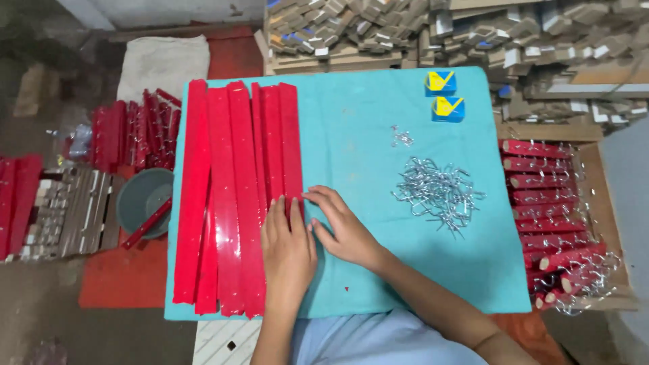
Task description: Manually inserting metal hooks into pre-drilled holes on a red plastic strip
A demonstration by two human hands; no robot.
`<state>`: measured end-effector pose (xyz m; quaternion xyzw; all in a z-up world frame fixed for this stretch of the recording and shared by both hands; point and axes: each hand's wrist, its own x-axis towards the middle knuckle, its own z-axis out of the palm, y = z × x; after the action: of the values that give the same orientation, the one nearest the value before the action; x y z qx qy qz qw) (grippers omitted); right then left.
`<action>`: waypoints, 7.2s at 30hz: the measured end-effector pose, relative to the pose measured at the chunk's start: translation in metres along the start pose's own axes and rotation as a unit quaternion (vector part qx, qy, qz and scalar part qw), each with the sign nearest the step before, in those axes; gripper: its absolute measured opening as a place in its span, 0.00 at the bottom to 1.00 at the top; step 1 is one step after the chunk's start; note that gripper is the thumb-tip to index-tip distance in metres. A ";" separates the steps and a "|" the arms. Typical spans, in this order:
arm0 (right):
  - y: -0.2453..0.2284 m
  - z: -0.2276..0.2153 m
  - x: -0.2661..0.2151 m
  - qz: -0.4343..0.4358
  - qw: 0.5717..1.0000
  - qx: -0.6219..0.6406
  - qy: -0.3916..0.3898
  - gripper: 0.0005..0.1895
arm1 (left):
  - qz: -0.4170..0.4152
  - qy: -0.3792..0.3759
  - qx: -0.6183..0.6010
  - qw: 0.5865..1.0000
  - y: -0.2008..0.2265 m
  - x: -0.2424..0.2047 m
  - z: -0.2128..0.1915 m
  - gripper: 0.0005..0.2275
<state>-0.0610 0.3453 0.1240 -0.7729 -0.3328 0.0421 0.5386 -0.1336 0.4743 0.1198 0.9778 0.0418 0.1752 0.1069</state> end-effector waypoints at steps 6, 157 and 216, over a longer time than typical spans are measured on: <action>0.040 0.034 0.039 -0.013 0.996 -0.079 -0.049 0.26 | -0.030 -0.050 0.229 0.972 0.012 -0.025 0.039 0.28; 0.095 -0.081 0.049 -0.088 0.988 0.004 0.131 0.05 | -0.056 0.159 -0.416 0.894 0.074 0.107 0.071 0.11; 0.190 -0.137 0.127 0.195 0.964 0.092 0.156 0.06 | 0.015 -0.099 -0.330 0.939 0.041 0.184 0.159 0.35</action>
<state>0.1844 0.2683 0.0544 -0.7670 -0.0823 0.0550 0.6340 0.0961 0.4258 0.0448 0.9004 -0.0440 0.0833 0.4248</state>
